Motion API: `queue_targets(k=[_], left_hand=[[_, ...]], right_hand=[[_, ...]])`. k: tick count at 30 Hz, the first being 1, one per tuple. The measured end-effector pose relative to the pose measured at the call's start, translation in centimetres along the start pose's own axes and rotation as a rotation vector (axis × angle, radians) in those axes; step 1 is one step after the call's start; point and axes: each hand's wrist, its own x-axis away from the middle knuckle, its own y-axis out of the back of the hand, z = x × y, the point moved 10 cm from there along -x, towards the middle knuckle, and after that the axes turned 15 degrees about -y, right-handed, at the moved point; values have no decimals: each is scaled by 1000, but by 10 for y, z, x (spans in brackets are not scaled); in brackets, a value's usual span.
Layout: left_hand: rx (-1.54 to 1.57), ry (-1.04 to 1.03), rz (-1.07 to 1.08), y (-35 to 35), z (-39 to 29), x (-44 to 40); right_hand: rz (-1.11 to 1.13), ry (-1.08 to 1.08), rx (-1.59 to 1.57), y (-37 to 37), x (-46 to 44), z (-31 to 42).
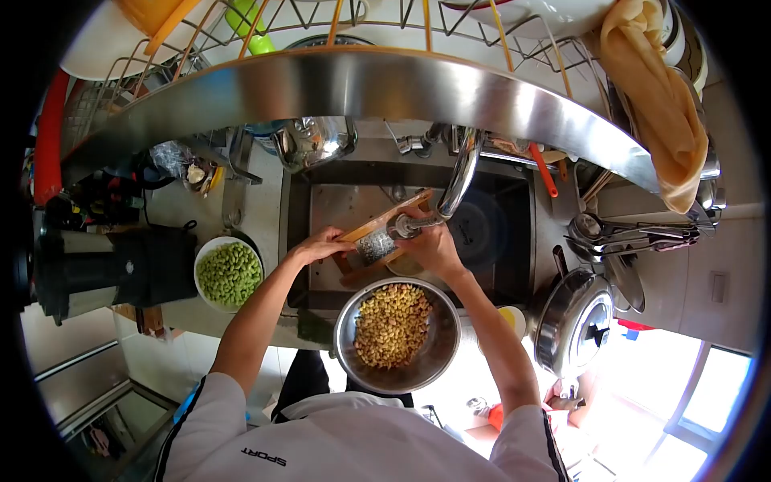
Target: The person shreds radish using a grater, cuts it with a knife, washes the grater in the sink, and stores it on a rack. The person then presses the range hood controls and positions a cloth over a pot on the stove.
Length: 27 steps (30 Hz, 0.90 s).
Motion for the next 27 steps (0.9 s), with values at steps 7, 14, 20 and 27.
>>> queue_targets(k=[7, 14, 20, 27], left_hand=[[-59, -35, 2, 9, -10, 9], [294, 39, -55, 10, -13, 16], [737, 42, -166, -15, 19, -1], [1024, 82, -230, -61, 44, -32]], right_hand=[[63, -59, 1, -8, -4, -5], [-87, -171, -122, 3, 4, -61], [330, -907, -561, -66, 42, -194], [419, -1041, -1102, -106, 40, -180]])
